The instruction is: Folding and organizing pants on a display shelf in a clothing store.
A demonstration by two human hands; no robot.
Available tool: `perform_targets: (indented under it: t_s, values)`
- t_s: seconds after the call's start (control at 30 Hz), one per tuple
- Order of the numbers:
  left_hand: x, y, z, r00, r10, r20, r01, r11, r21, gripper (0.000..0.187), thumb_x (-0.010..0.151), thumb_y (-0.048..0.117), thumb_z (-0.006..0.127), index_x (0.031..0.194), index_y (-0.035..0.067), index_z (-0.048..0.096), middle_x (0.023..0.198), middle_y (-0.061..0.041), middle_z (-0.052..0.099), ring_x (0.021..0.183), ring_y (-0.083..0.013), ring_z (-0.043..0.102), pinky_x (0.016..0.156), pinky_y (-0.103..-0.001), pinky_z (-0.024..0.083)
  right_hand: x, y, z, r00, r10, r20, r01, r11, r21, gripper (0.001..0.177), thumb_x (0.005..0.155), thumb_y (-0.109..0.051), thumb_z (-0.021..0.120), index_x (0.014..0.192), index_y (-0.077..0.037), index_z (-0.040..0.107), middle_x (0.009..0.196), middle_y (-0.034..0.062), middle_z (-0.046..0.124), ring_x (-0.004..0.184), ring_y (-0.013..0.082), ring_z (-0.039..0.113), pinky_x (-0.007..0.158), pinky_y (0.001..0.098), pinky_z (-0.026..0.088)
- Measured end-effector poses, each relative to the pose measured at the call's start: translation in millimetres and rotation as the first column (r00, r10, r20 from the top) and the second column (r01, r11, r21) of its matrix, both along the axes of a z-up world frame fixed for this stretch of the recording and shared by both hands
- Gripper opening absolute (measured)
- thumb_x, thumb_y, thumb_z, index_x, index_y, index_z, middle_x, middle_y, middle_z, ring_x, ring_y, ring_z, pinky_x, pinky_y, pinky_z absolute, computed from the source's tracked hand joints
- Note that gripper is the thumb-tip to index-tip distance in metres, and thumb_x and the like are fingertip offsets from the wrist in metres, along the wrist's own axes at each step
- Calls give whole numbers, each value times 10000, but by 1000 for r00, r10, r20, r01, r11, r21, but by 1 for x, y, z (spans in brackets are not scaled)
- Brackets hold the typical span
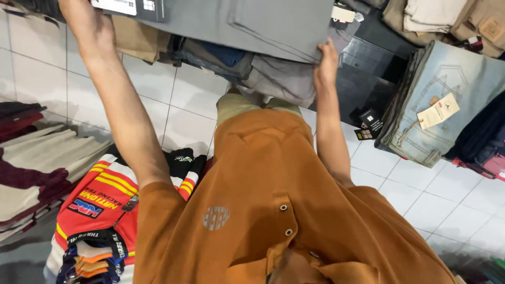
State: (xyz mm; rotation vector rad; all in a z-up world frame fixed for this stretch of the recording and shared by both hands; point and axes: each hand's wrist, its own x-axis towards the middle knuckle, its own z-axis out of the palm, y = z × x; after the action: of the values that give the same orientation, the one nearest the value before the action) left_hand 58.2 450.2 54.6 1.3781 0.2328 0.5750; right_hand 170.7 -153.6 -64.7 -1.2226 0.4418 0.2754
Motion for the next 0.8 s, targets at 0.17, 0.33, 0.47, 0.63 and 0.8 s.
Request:
perform_targets:
  t_s: [0.17,0.33,0.47,0.63,0.8]
  values:
    - [-6,38,-49,958,72,-277,-136,966,-220,530,972,90,727,1436,-17,493,1409,-209,618,1263,-296,620,1029,-397,468,-12,-5,13,970,155,189,-148,988,-54,507,981,-50,607,1450,59,452,1358,177,620,1173,209,592,1019,302,459]
    - [6,10,-4,857,162,-490,-318,913,-256,368,927,34,660,1294,5,656,1173,-114,759,1019,-197,756,875,-306,633,-32,17,88,907,276,318,-204,948,-244,396,1018,22,558,1403,-9,470,1175,130,687,1009,148,625,900,248,501]
    - [19,34,18,922,127,-365,-211,956,-202,404,963,40,697,1349,-11,592,1266,-148,728,1110,-207,745,999,-319,599,-55,55,132,767,464,442,136,556,-820,544,948,-140,734,1438,-75,507,1382,154,518,1257,320,501,1079,428,410]
    - [42,70,40,956,54,-287,-77,994,-71,271,1006,-6,627,1275,-11,661,1161,-71,741,1015,-123,686,965,-231,547,-59,146,153,571,678,463,-21,576,-817,659,858,-70,814,1439,-36,505,1570,176,439,1495,388,390,1269,500,308]
    - [36,112,-16,713,700,-29,-219,262,940,326,967,85,595,1292,84,626,1161,-115,654,1075,-316,633,942,-515,493,-57,231,131,421,861,286,-58,341,-938,773,994,-175,754,1620,-42,321,1721,105,157,1610,328,167,1336,506,211]
